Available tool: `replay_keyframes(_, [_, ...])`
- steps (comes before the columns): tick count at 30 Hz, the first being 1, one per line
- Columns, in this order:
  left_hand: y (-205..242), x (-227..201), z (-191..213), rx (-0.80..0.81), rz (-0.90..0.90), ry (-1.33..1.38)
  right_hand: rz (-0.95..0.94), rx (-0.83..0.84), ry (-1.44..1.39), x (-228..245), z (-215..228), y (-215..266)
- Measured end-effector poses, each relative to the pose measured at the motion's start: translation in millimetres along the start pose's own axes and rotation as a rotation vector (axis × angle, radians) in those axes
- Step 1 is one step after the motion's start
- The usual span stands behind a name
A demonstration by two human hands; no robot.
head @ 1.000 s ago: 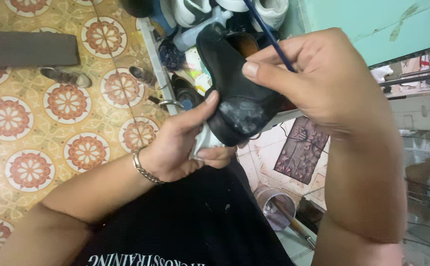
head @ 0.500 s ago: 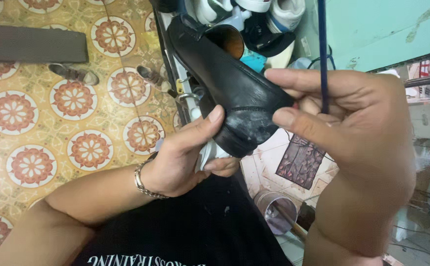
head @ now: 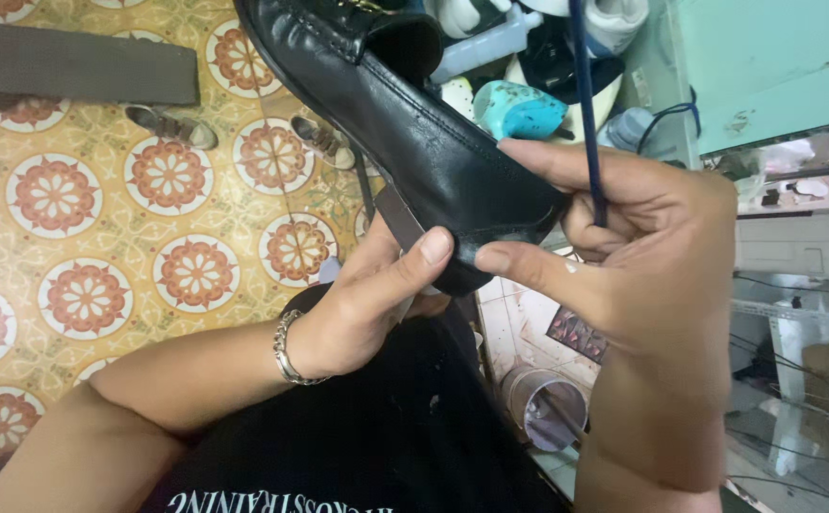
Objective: The person holds a black loafer in the left hand and uses a small brush in the right hand to apply a dark substance to the heel and sole edges. The shoe is rotated to access different areas while the brush is repeatedly dipped into a container.
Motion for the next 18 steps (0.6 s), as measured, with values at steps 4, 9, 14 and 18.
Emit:
replay_keyframes(4, [4, 7, 13, -0.028, 0.074, 0.089, -0.081, -0.051, -0.138, 0, -11, 3])
replay_keyframes(9, [9, 4, 16, 0.135, -0.121, 0.231, -0.013, -0.025, -0.095, 5, -20, 3])
replay_keyframes(14, [12, 5, 23, 0.133, -0.109, 0.186, -0.090, -0.057, -0.091, 10, -39, 7])
replay_keyframes(18, [11, 5, 27, 0.123, -0.096, 0.238, -0.159, -0.086, -0.145, 2, -37, 11])
Point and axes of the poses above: each hand's wrist, its own y-axis away from the middle knuckle, its own z-axis out of the back of the hand, x = y × z, the point moved 4 cm from there along -y, towards the middle knuckle, and after that the axes turned 7 degrees about z, right-handed, at the moved point
